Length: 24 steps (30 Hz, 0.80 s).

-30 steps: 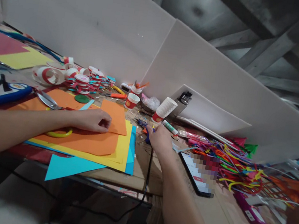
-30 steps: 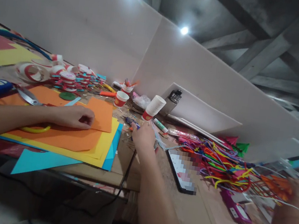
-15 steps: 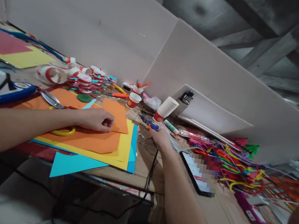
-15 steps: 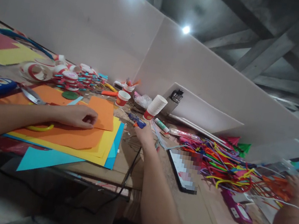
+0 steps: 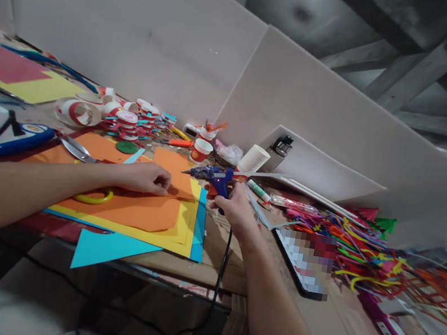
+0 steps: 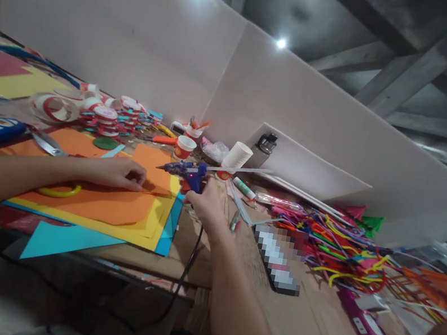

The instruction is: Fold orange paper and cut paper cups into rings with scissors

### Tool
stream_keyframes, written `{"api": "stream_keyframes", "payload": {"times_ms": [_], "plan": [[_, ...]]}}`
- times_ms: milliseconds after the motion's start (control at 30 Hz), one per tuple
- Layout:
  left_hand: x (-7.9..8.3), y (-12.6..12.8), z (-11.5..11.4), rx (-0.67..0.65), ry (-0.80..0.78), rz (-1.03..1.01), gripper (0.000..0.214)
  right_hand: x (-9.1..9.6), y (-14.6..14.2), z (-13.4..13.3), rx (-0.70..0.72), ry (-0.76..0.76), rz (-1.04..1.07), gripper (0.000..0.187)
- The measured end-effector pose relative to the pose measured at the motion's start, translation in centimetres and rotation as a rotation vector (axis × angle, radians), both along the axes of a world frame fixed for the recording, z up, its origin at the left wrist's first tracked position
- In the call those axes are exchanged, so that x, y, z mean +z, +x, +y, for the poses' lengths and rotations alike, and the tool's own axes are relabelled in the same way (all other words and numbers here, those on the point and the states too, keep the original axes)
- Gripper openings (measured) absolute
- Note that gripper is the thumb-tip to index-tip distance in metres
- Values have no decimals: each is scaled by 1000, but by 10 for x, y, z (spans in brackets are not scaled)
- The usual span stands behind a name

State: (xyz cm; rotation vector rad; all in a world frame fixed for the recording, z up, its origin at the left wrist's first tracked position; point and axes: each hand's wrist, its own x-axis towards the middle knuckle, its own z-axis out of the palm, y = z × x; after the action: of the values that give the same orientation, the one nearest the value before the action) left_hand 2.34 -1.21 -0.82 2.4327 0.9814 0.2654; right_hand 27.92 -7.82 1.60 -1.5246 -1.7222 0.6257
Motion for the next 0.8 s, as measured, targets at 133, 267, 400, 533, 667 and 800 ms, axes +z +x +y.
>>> {"api": "stream_keyframes", "payload": {"times_ms": [133,267,400,533,667,800], "plan": [[1,1,-1,21,24,14,20,7,-4,-8,119,-51,92,45],[4,2,-3,28,3,24,16,16,0,-16,200,-37,-37,44],[2,1,-1,9,7,18,16,22,4,-25,168,23,-250,47],[-1,0,2,19,20,17,18,24,3,-32,218,5,-282,44],[-3,0,3,19,20,18,20,22,-1,-35,221,-20,-321,39],[-4,0,4,35,7,8,21,20,-5,-37,243,-34,-339,37]]}}
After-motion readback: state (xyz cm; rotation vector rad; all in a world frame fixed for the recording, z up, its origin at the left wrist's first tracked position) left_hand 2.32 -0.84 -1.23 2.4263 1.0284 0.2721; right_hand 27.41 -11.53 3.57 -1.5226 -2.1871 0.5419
